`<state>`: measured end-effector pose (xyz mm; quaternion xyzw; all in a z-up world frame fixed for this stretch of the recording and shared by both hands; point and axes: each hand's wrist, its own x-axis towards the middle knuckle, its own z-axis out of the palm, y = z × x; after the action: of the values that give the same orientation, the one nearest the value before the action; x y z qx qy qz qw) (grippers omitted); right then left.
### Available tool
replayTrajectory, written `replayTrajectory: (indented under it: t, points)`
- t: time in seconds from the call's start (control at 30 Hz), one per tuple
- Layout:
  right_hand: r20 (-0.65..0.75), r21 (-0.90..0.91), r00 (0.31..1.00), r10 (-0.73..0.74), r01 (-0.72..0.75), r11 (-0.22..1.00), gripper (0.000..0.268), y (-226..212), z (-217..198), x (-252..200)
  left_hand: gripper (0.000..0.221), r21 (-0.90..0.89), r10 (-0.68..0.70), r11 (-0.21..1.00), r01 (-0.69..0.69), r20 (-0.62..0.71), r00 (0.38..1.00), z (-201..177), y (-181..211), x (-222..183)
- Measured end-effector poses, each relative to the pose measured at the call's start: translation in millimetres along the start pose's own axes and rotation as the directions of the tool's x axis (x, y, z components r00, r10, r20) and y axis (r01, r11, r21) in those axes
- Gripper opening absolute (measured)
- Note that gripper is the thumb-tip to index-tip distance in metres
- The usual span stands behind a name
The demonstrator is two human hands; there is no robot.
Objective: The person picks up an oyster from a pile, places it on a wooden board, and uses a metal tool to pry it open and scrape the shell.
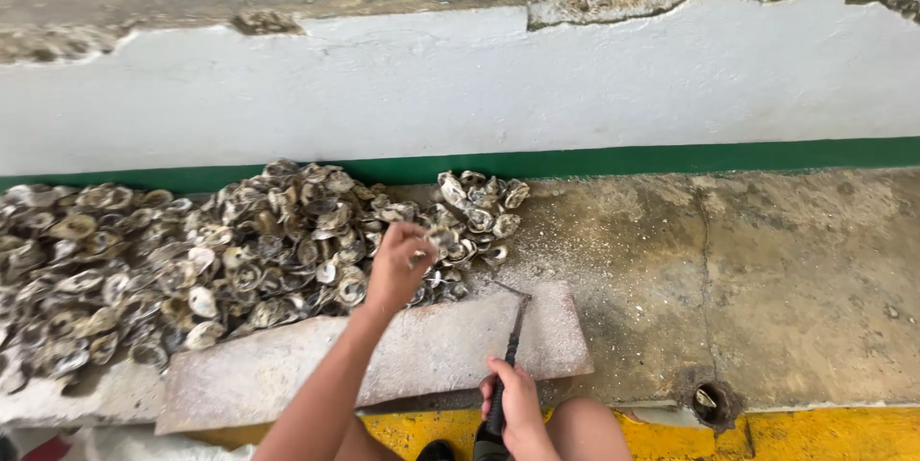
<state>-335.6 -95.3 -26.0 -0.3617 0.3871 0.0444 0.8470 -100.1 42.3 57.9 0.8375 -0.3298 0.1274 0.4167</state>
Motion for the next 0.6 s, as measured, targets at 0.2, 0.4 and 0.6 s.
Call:
replayTrajectory:
  t: [0.2, 0.4, 0.6]
  points:
    - [0.044, -0.009, 0.999, -0.025, 0.026, 1.0, 0.027, -4.8, 2.6, -16.0, 0.012, -0.151, -0.109, 0.983, 0.101, -0.047, 0.993, -17.7, 41.3, -107.9]
    - [0.037, -0.215, 0.982, -0.184, 0.187, 0.958, 0.026, 2.4, -1.1, -42.9, 0.026, 0.102, -0.277, 0.959, 0.265, 0.122, 0.953, -10.9, 23.3, -155.2]
    - [-0.017, -0.437, 0.96, -0.278, 0.243, 0.866, 0.032, 11.8, -20.0, -81.5, 0.027, -0.078, -0.444, 0.888, 0.453, 0.107, 0.89, -29.0, 17.4, -151.7]
